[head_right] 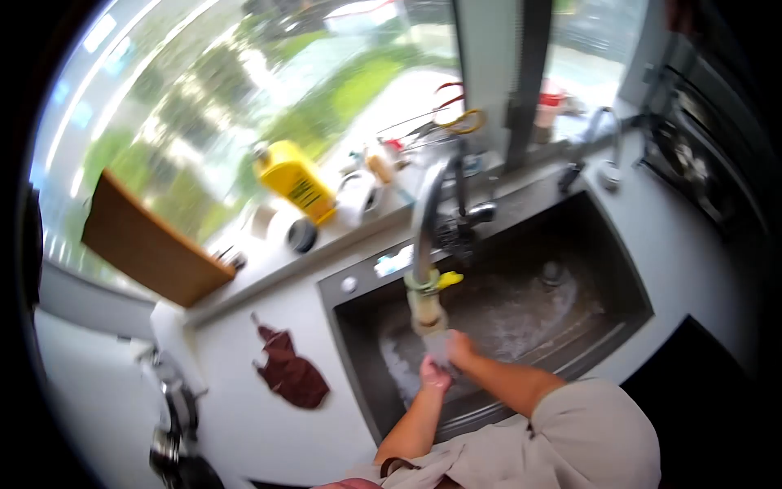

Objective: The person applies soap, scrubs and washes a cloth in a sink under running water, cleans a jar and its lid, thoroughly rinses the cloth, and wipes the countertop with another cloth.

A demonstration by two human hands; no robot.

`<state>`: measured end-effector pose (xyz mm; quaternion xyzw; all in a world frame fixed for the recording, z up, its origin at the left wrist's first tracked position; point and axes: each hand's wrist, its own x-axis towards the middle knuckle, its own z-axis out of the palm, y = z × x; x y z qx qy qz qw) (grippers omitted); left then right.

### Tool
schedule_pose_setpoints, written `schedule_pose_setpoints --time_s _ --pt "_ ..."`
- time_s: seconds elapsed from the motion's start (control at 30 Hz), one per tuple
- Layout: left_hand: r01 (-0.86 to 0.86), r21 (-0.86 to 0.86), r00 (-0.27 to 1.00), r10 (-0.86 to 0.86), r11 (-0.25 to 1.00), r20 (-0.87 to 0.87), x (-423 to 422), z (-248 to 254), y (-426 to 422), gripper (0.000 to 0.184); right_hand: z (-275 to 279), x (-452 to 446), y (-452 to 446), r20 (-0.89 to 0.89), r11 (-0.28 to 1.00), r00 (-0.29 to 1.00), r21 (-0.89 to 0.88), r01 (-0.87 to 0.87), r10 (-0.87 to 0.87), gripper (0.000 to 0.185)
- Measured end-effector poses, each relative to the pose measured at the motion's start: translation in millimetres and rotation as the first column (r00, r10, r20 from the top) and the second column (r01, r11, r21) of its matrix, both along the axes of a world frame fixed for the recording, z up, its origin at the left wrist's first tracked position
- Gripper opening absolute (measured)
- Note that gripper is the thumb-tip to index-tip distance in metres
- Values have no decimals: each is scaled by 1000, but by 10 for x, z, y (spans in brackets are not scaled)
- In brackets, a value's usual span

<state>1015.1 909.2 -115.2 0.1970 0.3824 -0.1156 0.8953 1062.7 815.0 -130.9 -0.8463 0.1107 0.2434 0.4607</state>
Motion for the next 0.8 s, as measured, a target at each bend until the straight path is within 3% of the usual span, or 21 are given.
schedule_pose_setpoints --time_s 0.03,0.07,0.1,0.13,0.17,0.2,0.23,0.27,0.33,0.4,0.47,0.5,0.57,0.6,0.67,0.8 --pt "26 -42 996 -23 999 83 49 119 22 40 7 95 35 -104 978 978 89 190 -181 30" --pt "91 -33 990 -87 995 109 58 130 48 44 -66 65 57 -248 820 907 393 416 -341 24" --pt "166 -6 977 -163 986 140 69 78 112 49 70 81 54 -448 676 850 538 503 -276 22" --pt "194 -30 977 -190 981 96 66 62 161 54 368 -7 89 -442 628 879 636 449 -180 23" --pt "204 -61 972 -194 977 135 49 -25 227 57 518 -62 149 -249 869 967 466 166 -51 40" --pt "369 -351 872 -190 861 451 20 -204 251 58 316 -243 201 32 961 999 278 6 -16 50" --pt "268 -277 923 -164 923 349 36 -18 199 57 417 -348 252 281 999 958 -13 -47 49 60" --pt "179 -180 960 -132 967 247 53 177 145 56 490 -363 193 156 994 982 -24 -103 105 56" --pt "150 -85 979 -136 985 150 58 233 112 55 1456 -190 69 -98 970 967 -42 -239 234 50" --pt "166 -35 979 -160 986 123 9 132 116 53 1356 -167 91 -129 976 971 -56 -209 200 57" --pt "181 1 978 -180 983 109 -29 -49 143 52 1402 -92 60 -301 978 933 8 -206 199 53" --pt "187 31 976 -189 982 106 -38 -142 175 51 1362 -104 63 -300 979 933 6 -204 197 53" --pt "184 118 977 -195 976 91 -20 -332 216 50 1187 -195 77 24 996 996 -28 -86 87 42" --pt "142 183 986 -155 973 55 13 -428 204 48 1012 -199 80 23 996 996 -28 -82 83 42" --pt "32 385 999 -18 922 -40 61 -568 182 43 631 -176 51 405 992 908 -109 -64 103 28" --pt "130 583 986 -41 802 -163 36 -485 193 43 948 -93 -145 214 962 949 -196 -188 229 43"
